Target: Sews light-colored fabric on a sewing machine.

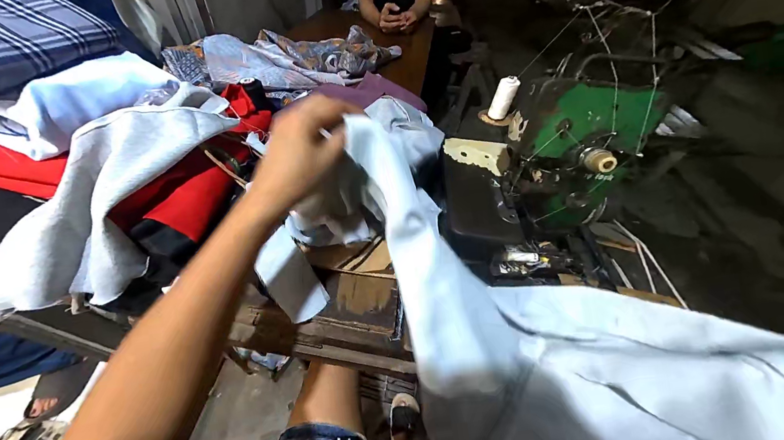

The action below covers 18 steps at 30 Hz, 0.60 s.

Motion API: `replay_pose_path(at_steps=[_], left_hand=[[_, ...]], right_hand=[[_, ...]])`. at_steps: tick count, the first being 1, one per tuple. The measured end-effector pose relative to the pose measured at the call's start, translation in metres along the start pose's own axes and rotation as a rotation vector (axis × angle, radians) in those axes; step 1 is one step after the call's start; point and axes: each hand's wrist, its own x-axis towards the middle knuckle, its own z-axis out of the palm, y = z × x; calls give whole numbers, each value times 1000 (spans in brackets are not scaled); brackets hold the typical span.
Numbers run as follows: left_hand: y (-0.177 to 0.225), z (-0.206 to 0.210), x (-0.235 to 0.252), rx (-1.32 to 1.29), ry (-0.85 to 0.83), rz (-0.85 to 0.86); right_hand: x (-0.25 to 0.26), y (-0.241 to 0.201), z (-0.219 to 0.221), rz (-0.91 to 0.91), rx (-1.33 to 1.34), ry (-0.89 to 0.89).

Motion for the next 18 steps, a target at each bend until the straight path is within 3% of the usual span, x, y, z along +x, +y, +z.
replay_pose_path(at_steps=[3,6,10,12,15,18], left_hand=[[-16,-38,17,-21,116,-132],[-21,-69,17,152,218,-245],[-38,-87,14,192,373,-114],[0,-65,7,27,174,23],[58,-6,-2,-195,-292,229],[85,46,-4,-331,-559,352]], right_hand=[[22,14,11,8,-53,45],[48,40,21,-92,-41,-20],[77,34,47,-213,-123,-256],[86,16,68,-338,-171,-423],[86,-12,104,-529,-120,-590],[77,-27,121,-516,-2,-544]])
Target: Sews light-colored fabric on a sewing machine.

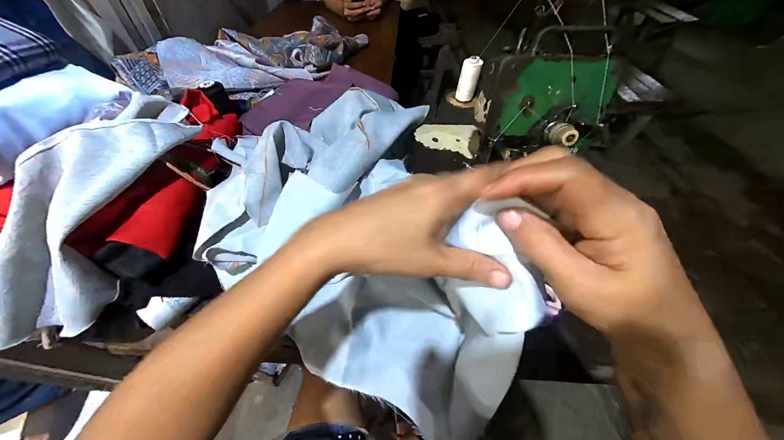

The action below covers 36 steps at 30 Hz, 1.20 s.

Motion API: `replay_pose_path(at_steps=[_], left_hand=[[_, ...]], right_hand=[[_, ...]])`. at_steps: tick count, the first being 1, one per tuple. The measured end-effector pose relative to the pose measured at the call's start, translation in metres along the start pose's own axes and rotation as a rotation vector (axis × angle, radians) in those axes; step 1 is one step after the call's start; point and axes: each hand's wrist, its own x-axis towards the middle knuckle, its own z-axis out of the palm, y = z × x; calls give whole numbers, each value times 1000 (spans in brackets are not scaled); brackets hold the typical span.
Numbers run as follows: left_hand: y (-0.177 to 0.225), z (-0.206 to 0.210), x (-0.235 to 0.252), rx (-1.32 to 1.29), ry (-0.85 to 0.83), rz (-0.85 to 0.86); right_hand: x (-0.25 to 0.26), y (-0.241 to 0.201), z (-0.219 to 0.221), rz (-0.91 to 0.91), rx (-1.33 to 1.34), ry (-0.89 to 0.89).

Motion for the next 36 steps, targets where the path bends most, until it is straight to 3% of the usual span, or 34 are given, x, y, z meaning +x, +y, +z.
replay_pose_path(at_steps=[3,8,12,15,19,22,24,27,30,33,36], left_hand=[[-7,1,11,-28,-59,47],[11,-48,-16,91,309,-28],[31,-84,-61,262,615,-77],[14,-98,-117,435,680,-162],[54,-81,-89,745,570,-316],[47,-68,-73,694,433,-350],[40,-62,-66,620,359,-334],[34,-56,-53,516,294,-316],[28,-53,-41,472,236,-366],[19,-56,-33,250,185,-519],[-63,-50,-43,41,155,-544]], right_hand=[[-19,3,4,164,112,90],[-73,19,34,350,315,-125],[-77,34,57,221,446,-127],[-57,31,59,141,644,-88],[-47,15,82,239,778,-292],[-61,-1,124,444,750,-320],[-80,-11,154,607,842,-235],[-94,-28,172,925,1252,-67],[-108,-25,176,965,1462,95],[-123,-13,165,905,1236,229],[-123,3,135,926,1047,458]])
